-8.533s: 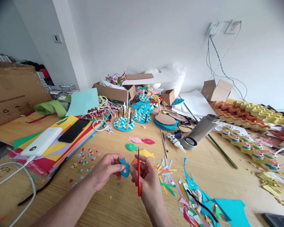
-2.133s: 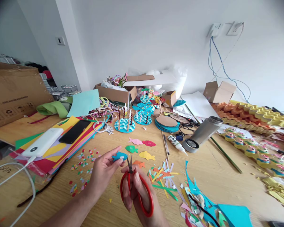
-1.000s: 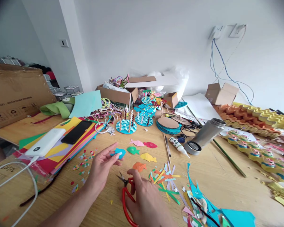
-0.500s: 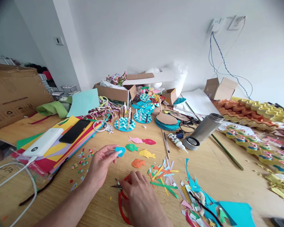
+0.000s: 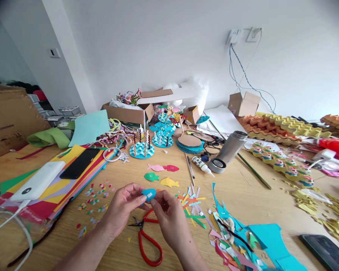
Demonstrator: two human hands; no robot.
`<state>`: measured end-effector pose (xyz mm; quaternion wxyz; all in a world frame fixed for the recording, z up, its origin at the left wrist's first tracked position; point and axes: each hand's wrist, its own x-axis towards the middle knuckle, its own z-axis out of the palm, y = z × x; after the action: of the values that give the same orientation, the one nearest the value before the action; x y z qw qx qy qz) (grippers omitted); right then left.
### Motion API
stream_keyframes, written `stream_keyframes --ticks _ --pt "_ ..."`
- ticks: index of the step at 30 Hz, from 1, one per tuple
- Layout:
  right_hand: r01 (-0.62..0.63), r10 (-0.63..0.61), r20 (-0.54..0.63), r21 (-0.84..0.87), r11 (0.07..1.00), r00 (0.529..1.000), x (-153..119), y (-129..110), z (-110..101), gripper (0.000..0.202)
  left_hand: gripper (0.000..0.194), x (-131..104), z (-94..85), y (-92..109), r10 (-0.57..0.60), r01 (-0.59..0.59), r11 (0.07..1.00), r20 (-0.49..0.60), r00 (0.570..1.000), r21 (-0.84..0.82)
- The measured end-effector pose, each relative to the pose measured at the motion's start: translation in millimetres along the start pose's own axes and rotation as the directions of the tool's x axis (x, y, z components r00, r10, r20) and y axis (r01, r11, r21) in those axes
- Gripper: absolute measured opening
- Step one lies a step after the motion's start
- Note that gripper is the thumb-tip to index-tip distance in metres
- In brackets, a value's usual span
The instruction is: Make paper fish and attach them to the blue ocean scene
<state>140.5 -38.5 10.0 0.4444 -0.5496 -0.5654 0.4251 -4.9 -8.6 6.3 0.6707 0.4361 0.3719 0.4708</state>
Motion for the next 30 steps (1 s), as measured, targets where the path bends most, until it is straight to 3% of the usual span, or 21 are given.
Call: stream_keyframes --ticks 6,12,16,22,30 --pt "0.019 -0.018 -0.042 0.003 1.000 0.999 0.3 3.0 -1.1 0.030 0.017 -1.0 0.0 1.5 -0.029 0.020 0.987 0.052 0.998 0.158" --pt "0.212 -0.237 -0.035 -0.334 0.918 0.971 -2.1 5.1 0.2 0.019 0.017 -0.5 -1.6 2.4 0.064 -0.098 0.928 0.104 0.993 0.359" --pt "0.260 -0.288 -0.003 -0.418 0.871 0.958 -2.2 7.1 1.1 0.018 0.018 0.2 -3.5 1.0 0.115 -0.148 0.870 0.097 0.989 0.471" --pt "0.284 -0.378 -0.127 -0.456 0.844 0.917 -4.8 6.6 2.8 0.012 0.025 0.7 -3.5 1.0 0.135 -0.119 0.859 0.004 0.991 0.498" --pt "0.156 -0.202 -0.087 -0.370 0.916 0.976 -7.8 7.8 10.9 0.019 0.025 -1.1 1.0 1.6 0.125 -0.122 0.823 0.033 0.992 0.555"
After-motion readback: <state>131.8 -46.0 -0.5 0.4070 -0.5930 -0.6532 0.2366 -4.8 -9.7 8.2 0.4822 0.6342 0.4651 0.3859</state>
